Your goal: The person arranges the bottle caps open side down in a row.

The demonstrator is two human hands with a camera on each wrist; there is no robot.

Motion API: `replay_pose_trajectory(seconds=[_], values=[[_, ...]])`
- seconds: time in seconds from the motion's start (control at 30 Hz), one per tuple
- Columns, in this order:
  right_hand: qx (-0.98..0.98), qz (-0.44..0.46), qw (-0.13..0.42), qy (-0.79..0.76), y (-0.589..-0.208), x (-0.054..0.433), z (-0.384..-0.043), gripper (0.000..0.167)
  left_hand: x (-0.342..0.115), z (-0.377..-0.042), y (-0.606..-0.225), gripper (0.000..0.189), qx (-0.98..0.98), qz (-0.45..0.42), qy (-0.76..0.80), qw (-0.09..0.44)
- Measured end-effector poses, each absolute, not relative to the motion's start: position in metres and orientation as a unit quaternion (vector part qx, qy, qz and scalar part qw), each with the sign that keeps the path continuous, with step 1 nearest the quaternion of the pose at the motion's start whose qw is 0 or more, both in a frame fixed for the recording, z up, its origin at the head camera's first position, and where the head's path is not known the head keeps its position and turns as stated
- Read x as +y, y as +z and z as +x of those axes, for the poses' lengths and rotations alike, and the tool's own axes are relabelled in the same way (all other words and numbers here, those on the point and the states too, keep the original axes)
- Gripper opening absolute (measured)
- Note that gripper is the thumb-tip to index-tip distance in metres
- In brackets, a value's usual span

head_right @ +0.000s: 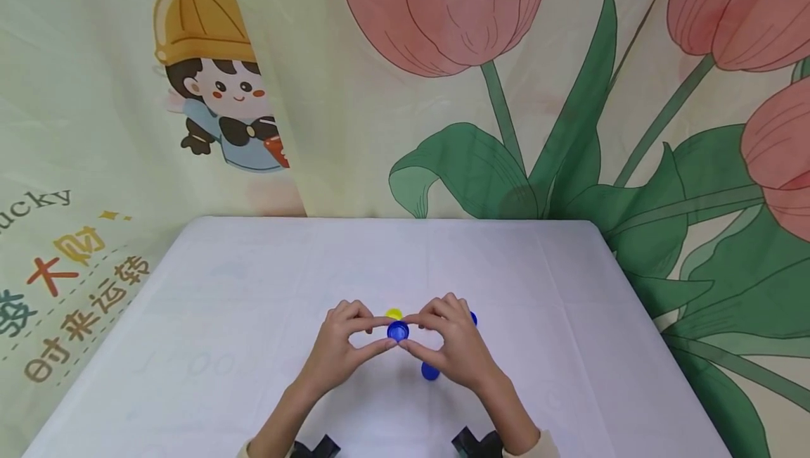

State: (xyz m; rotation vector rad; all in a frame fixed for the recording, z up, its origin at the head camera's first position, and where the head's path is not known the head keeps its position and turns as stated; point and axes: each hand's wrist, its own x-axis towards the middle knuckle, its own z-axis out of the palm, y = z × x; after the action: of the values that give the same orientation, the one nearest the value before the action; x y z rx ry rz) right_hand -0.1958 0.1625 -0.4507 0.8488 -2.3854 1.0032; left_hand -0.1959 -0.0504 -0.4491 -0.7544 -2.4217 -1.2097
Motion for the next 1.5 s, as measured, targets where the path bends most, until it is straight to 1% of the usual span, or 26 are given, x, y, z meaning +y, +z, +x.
replay_pose_trajectory(seconds=[0.1, 0.23, 0.3, 0.37, 0.47, 0.57, 0.7, 0.8, 0.93, 1.13, 1.23, 1.4, 1.5], values=[[-0.853, 0.306, 0.211, 0.367, -0.449, 0.163, -0.195, 0.027, -0.048, -0.194, -0.446, 0.03, -0.84, -0.222, -0.48, 0.118], [-0.847, 0.311, 0.217, 0.373, -0.449, 0.164, -0.194, 0.027, -0.047, -0.194, -0.446, 0.029, -0.831, -0.151, -0.536, 0.022], [-0.845, 0.314, 0.222, 0.373, -0.449, 0.164, -0.194, 0.028, -0.047, -0.194, -0.447, 0.03, -0.823, -0.127, -0.552, -0.029], [-0.843, 0.315, 0.227, 0.372, -0.451, 0.164, -0.194, 0.028, -0.047, -0.195, -0.448, 0.029, -0.812, -0.114, -0.568, -0.069], [-0.844, 0.314, 0.23, 0.37, -0.452, 0.163, -0.193, 0.028, -0.046, -0.195, -0.45, 0.029, -0.791, -0.105, -0.595, -0.101], [-0.843, 0.315, 0.231, 0.37, -0.453, 0.163, -0.192, 0.029, -0.045, -0.194, -0.45, 0.026, -0.778, -0.098, -0.611, -0.108], [-0.844, 0.312, 0.226, 0.374, -0.454, 0.162, -0.192, 0.03, -0.043, -0.193, -0.45, 0.022, -0.787, -0.102, -0.602, -0.086], [-0.845, 0.305, 0.218, 0.381, -0.455, 0.162, -0.192, 0.034, -0.043, -0.193, -0.45, 0.022, -0.808, -0.116, -0.575, -0.044], [-0.847, 0.293, 0.204, 0.394, -0.457, 0.162, -0.193, 0.035, -0.042, -0.193, -0.451, 0.023, -0.829, -0.137, -0.541, 0.033], [-0.842, 0.286, 0.171, 0.424, -0.461, 0.162, -0.195, 0.019, -0.042, -0.192, -0.45, 0.022, -0.816, -0.208, -0.514, 0.163], [-0.835, 0.282, 0.149, 0.448, -0.461, 0.162, -0.195, 0.015, -0.042, -0.192, -0.45, 0.023, -0.811, -0.253, -0.483, 0.21], [-0.822, 0.28, 0.133, 0.478, -0.461, 0.161, -0.194, 0.014, -0.042, -0.192, -0.452, 0.025, -0.807, -0.298, -0.446, 0.248], [-0.817, 0.28, 0.136, 0.485, -0.46, 0.161, -0.194, 0.013, -0.042, -0.192, -0.451, 0.025, -0.806, -0.305, -0.438, 0.256]])
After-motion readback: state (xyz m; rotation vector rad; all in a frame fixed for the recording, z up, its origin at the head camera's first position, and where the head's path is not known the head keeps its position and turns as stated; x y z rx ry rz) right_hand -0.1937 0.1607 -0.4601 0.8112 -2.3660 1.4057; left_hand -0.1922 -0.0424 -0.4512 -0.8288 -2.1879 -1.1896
